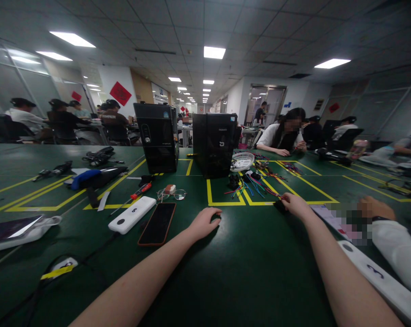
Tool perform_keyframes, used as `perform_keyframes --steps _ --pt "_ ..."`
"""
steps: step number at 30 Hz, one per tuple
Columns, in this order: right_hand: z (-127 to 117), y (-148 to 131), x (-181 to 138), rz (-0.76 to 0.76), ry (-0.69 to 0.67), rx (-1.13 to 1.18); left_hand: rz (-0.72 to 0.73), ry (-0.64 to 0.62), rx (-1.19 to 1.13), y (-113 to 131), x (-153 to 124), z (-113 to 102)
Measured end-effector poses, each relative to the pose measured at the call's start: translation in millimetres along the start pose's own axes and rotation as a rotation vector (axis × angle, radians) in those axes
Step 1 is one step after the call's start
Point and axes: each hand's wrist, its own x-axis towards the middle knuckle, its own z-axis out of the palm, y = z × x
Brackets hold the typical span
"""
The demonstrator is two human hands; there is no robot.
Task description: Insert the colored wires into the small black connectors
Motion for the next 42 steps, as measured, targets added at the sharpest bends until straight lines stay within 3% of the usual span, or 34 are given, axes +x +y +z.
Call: perform_keyframes --steps 5,11,16,22,25,29,33,42 --pt "-0.4 -4.1 -1.6 0.062 -0.047 0.021 0.017 0.008 0.000 -1.8 0.7 1.7" --pt "-3.3 -11.7 0.8 -0.026 -0.041 -0.197 0.011 0.004 0.002 -2.1 1.3 2.5" --pt "-5.6 -11.9 -1.0 0.007 -0.060 -0.231 0.016 0.010 0.005 -2.4 0.9 2.0" --pt "-17.0 2.1 -5.7 0.115 0.167 -0.166 0.026 0.001 0.013 -1.8 0.7 1.9" --pt "-18.3 9.4 -5.2 0.162 0.194 -0.095 0.030 0.004 0.013 -1.5 0.6 1.5" --pt "-10.0 13.4 -2.3 0.088 0.134 0.001 0.029 0.002 0.007 -2.0 0.3 1.6" --pt "-2.3 13.1 0.1 0.003 0.119 -0.093 0.031 0.006 0.010 -3.1 0.6 2.9" --pt "1.3 13.2 -1.7 0.017 0.151 -0.168 0.006 -0.015 0.021 -1.9 0.8 1.5"
